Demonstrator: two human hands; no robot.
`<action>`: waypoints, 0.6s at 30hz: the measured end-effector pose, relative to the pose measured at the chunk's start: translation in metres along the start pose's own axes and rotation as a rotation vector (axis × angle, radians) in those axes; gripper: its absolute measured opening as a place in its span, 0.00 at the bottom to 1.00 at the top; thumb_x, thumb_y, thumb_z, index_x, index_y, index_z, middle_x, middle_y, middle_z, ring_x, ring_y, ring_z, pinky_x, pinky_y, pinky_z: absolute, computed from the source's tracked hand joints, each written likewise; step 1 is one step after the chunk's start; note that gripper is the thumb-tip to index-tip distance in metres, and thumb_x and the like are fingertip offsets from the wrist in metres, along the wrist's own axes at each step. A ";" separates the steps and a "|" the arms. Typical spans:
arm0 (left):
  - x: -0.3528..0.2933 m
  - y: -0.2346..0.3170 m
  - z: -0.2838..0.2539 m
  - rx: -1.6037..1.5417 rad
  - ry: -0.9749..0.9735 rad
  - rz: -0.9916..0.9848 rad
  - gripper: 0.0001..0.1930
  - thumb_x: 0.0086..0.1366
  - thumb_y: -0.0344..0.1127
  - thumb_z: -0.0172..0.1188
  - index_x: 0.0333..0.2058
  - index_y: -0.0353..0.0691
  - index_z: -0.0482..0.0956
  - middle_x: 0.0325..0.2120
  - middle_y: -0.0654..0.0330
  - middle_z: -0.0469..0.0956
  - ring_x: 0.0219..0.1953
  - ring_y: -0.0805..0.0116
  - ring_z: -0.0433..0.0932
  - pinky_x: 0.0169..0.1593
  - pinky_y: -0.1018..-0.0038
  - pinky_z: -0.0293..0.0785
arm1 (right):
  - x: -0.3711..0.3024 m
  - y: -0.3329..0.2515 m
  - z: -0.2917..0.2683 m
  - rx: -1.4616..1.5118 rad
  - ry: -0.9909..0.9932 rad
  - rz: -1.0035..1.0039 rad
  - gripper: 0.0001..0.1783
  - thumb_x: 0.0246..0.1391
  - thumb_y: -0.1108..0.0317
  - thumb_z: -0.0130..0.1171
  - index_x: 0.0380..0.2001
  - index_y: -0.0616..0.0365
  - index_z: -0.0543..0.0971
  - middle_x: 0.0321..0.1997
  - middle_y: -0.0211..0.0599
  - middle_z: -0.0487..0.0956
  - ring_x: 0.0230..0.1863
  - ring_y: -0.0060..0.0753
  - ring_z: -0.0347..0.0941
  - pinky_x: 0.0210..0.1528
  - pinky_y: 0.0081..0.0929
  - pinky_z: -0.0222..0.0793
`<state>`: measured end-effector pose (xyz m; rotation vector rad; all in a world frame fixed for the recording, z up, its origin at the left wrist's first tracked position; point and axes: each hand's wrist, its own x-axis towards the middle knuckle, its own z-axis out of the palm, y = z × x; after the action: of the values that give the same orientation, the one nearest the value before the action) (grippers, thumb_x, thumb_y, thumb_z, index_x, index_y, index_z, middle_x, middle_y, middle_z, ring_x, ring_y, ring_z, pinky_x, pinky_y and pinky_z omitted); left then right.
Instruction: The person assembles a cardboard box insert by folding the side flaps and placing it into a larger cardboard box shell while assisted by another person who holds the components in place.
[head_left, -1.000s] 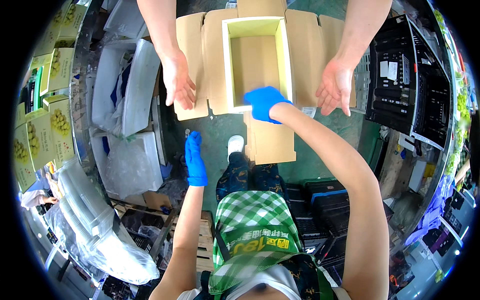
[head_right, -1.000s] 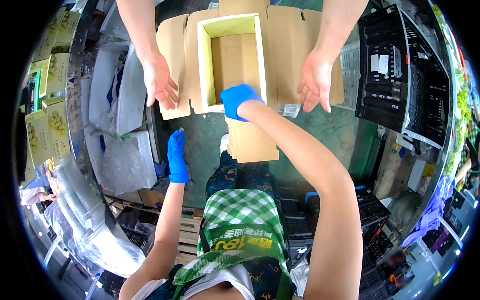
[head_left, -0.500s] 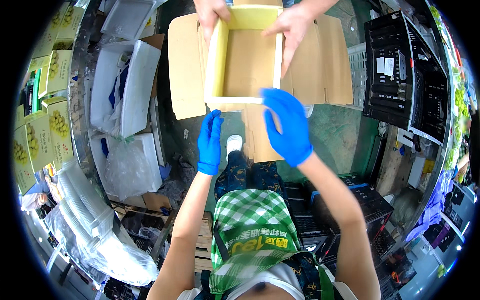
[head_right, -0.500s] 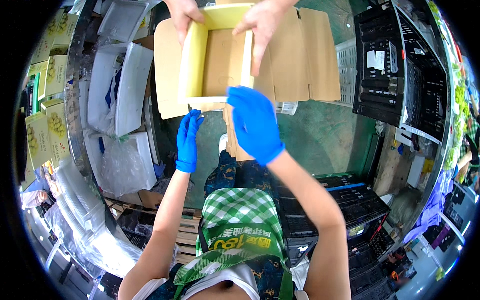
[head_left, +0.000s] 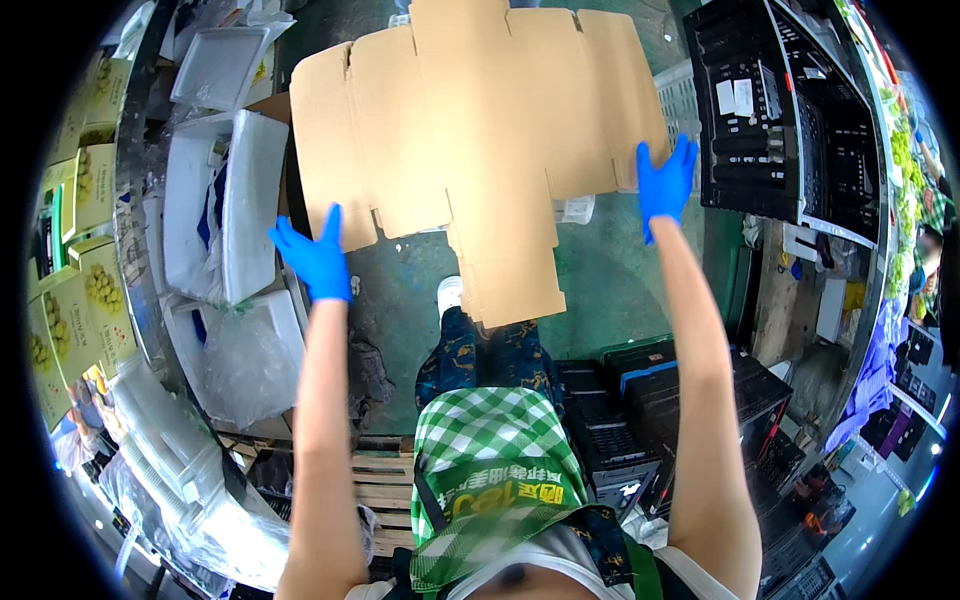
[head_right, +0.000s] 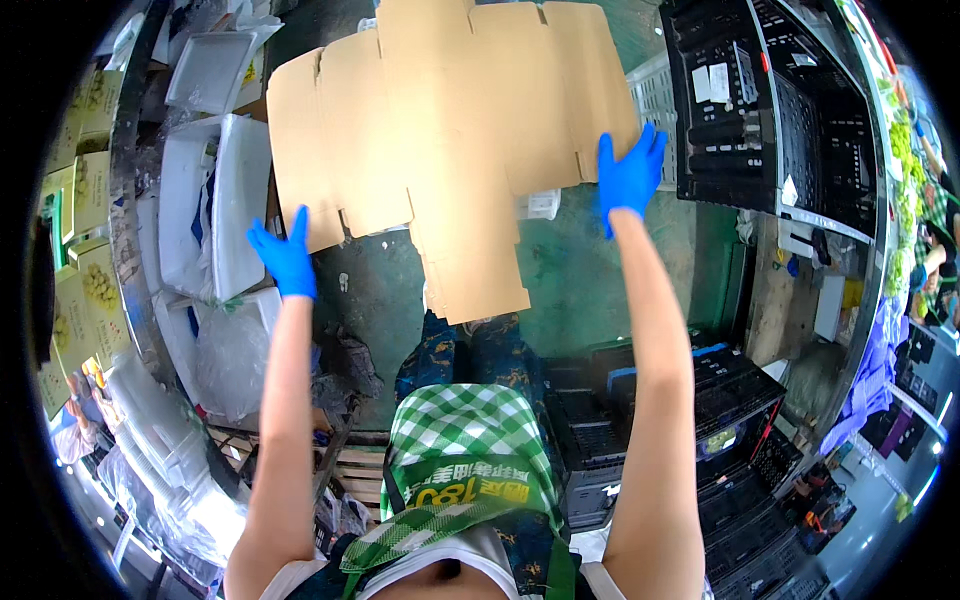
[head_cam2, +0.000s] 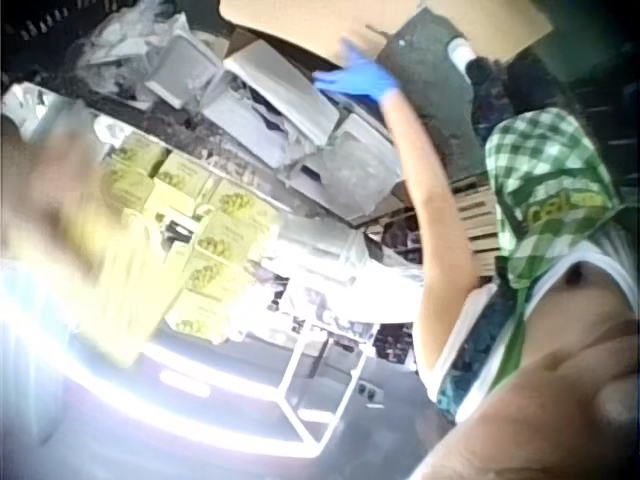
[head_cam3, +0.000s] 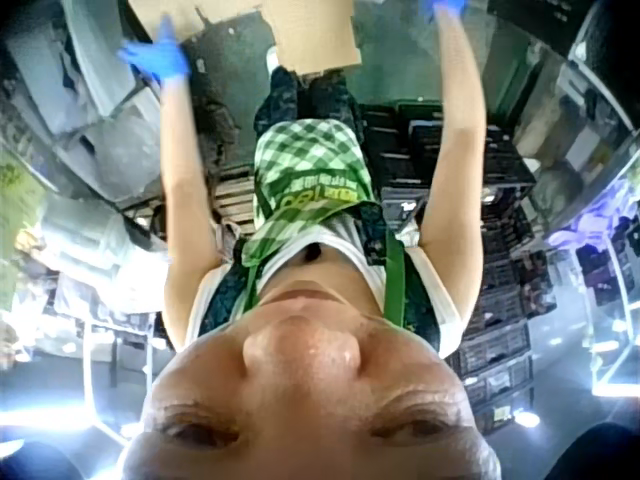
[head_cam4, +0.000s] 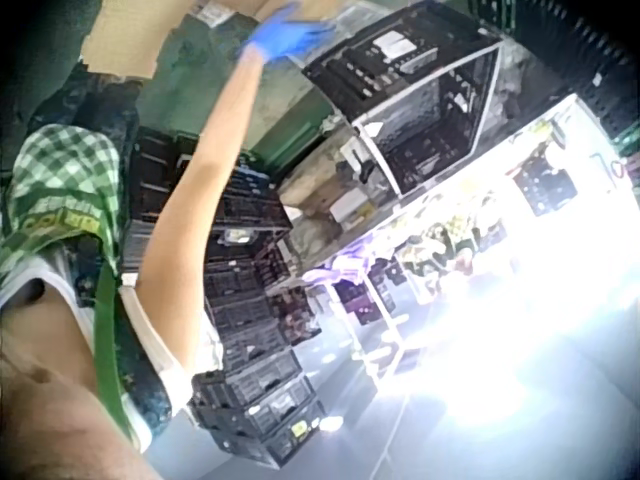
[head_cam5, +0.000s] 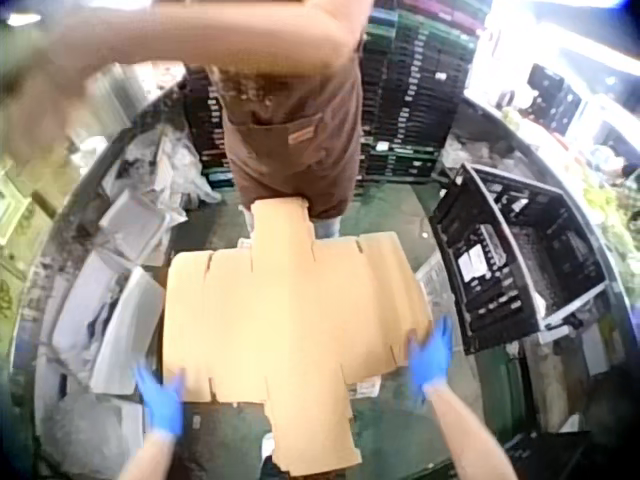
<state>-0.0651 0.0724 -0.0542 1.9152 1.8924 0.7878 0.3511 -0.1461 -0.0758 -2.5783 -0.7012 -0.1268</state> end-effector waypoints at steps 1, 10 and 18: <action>0.023 -0.012 0.006 0.094 -0.053 -0.059 0.47 0.50 0.52 0.68 0.58 0.24 0.55 0.60 0.35 0.52 0.62 0.44 0.55 0.64 0.60 0.51 | 0.021 0.007 0.004 -0.085 -0.006 0.043 0.44 0.49 0.44 0.58 0.60 0.66 0.59 0.63 0.62 0.59 0.63 0.58 0.57 0.62 0.43 0.55; 0.078 -0.038 0.012 -0.265 -0.489 -0.220 0.35 0.60 0.54 0.57 0.56 0.32 0.63 0.52 0.50 0.69 0.53 0.60 0.68 0.56 0.69 0.62 | 0.058 0.039 0.007 0.353 -0.580 0.288 0.38 0.50 0.43 0.55 0.54 0.64 0.68 0.54 0.51 0.73 0.55 0.47 0.69 0.54 0.37 0.65; 0.084 -0.014 -0.068 -0.598 -0.759 -0.718 0.21 0.57 0.42 0.63 0.46 0.37 0.75 0.35 0.57 0.79 0.34 0.66 0.79 0.42 0.71 0.75 | 0.039 0.008 -0.080 0.668 -1.005 0.718 0.32 0.48 0.46 0.62 0.48 0.60 0.74 0.44 0.36 0.79 0.42 0.28 0.76 0.47 0.29 0.70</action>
<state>-0.1200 0.1466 0.0037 0.8649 1.4443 0.2677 0.3915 -0.1706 0.0003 -1.9324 -0.0151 1.4242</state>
